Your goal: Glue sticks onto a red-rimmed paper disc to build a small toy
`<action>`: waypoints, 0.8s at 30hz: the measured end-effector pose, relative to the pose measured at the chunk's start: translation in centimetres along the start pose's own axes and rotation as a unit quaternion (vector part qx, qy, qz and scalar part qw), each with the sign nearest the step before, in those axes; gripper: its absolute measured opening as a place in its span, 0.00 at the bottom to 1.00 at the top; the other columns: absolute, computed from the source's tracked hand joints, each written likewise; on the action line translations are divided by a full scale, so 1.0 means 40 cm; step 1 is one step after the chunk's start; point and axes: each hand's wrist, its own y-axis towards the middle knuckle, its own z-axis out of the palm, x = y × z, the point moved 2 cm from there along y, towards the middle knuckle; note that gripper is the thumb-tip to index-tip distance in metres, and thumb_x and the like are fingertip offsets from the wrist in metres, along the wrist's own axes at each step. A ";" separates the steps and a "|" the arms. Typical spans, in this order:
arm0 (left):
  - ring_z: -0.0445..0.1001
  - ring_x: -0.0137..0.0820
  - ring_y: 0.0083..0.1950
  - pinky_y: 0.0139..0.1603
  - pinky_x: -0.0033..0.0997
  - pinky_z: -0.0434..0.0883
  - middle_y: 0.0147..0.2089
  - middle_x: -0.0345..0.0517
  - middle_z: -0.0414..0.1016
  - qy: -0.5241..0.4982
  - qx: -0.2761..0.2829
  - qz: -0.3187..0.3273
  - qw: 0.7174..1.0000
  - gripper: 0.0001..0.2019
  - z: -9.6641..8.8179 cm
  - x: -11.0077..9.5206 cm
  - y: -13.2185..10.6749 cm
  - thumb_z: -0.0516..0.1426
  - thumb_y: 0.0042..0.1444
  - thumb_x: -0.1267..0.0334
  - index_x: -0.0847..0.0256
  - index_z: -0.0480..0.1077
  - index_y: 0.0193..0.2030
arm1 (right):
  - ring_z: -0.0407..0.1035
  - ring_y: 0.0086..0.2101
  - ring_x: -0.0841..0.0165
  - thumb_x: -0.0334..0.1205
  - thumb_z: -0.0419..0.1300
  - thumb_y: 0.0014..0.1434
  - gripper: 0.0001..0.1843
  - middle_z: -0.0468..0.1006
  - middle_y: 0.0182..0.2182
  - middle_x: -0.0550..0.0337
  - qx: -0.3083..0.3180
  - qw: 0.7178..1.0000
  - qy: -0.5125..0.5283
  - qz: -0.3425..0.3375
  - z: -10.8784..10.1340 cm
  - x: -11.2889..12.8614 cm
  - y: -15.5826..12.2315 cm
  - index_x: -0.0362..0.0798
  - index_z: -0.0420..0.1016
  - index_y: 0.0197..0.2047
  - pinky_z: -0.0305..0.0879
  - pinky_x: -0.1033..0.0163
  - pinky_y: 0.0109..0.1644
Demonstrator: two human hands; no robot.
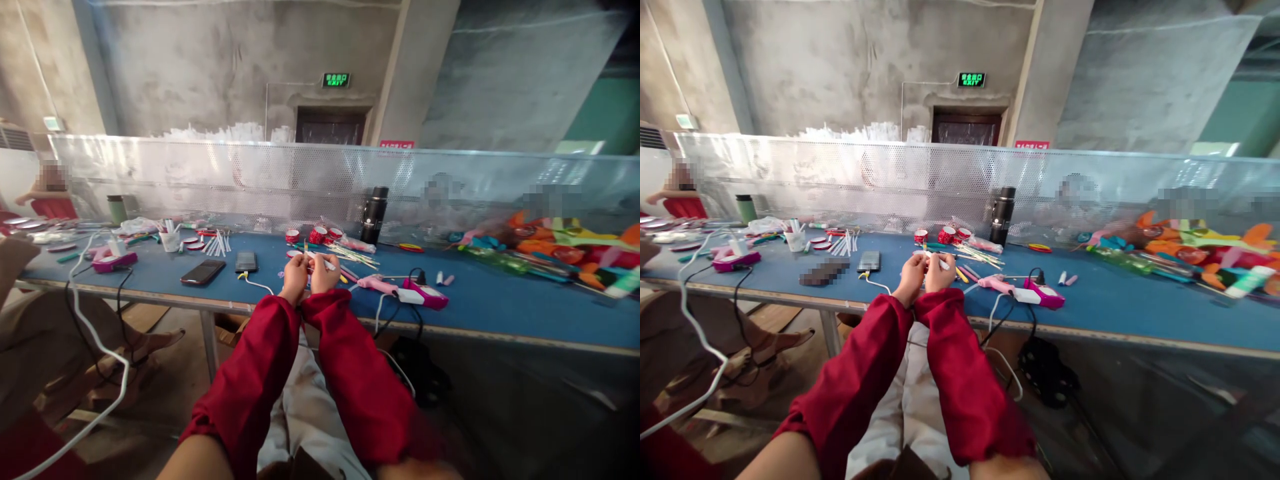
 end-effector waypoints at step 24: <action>0.79 0.32 0.42 0.43 0.37 0.80 0.47 0.48 0.79 0.000 -0.001 -0.010 1.000 0.13 0.000 -0.003 -0.003 0.60 0.69 0.56 0.64 0.75 0.51 | 0.77 0.40 0.67 0.47 0.63 0.70 0.16 0.80 0.46 0.56 0.008 1.000 0.005 0.013 0.000 -0.010 0.003 0.45 0.76 0.54 0.78 0.58 0.44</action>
